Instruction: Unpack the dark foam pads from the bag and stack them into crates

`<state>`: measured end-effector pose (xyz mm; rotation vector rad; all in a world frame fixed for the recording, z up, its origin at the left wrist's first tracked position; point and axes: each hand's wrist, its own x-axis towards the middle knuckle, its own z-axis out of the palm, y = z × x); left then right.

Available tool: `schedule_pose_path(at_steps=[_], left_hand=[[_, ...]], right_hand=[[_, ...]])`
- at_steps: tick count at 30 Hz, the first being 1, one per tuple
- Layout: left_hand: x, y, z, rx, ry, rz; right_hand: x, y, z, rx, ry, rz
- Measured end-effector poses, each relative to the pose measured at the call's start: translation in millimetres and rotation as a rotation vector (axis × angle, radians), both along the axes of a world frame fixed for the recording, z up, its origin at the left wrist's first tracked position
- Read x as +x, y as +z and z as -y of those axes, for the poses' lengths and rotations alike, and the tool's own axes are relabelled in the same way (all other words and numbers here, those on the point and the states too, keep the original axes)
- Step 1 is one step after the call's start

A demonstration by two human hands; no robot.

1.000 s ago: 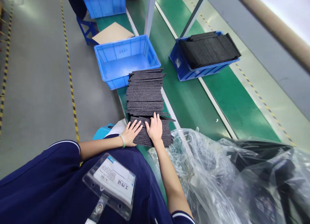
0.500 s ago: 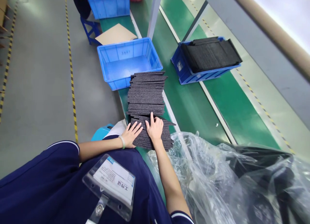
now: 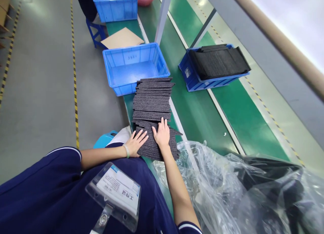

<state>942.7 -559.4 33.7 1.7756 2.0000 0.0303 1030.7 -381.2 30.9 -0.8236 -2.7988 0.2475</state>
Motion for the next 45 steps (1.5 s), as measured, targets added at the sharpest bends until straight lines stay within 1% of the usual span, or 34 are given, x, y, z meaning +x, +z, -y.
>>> schedule_pose_path(at_steps=[5, 13, 18, 22, 26, 30, 37, 42, 45], left_hand=[[0.5, 0.4, -0.4, 0.0, 0.014, 0.014], [0.6, -0.3, -1.4, -0.008, 0.02, 0.024], [1.3, -1.4, -1.4, -0.007, 0.029, 0.029], [1.9, -2.1, -1.1, -0.011, 0.03, 0.037], [2.8, -2.8, -0.8, -0.008, 0.031, 0.04], [5.7, -6.9, 0.8, -0.007, 0.033, 0.029], [14.5, -18.1, 6.6, -0.007, 0.064, 0.06], [19.7, -20.8, 9.4, -0.067, 0.073, 0.096], [21.8, -22.1, 11.2, -0.087, 0.072, 0.123]], right_hand=[[0.1, -1.6, -0.6, 0.008, -0.005, -0.029], [-20.0, -2.3, -15.5, 0.04, -0.063, 0.016], [-20.2, -2.7, -13.0, 0.036, -0.064, -0.009], [-22.8, 0.9, -12.8, 0.054, -0.023, -0.04], [-30.7, 3.0, -22.1, 0.021, 0.055, -0.015], [-33.1, 2.3, -27.2, 0.009, 0.063, -0.003], [-25.7, -3.9, -22.1, 0.043, 0.052, -0.047], [-38.5, -3.1, -30.6, 0.026, -0.01, -0.024], [-43.6, -2.8, -32.6, 0.01, -0.023, -0.006]])
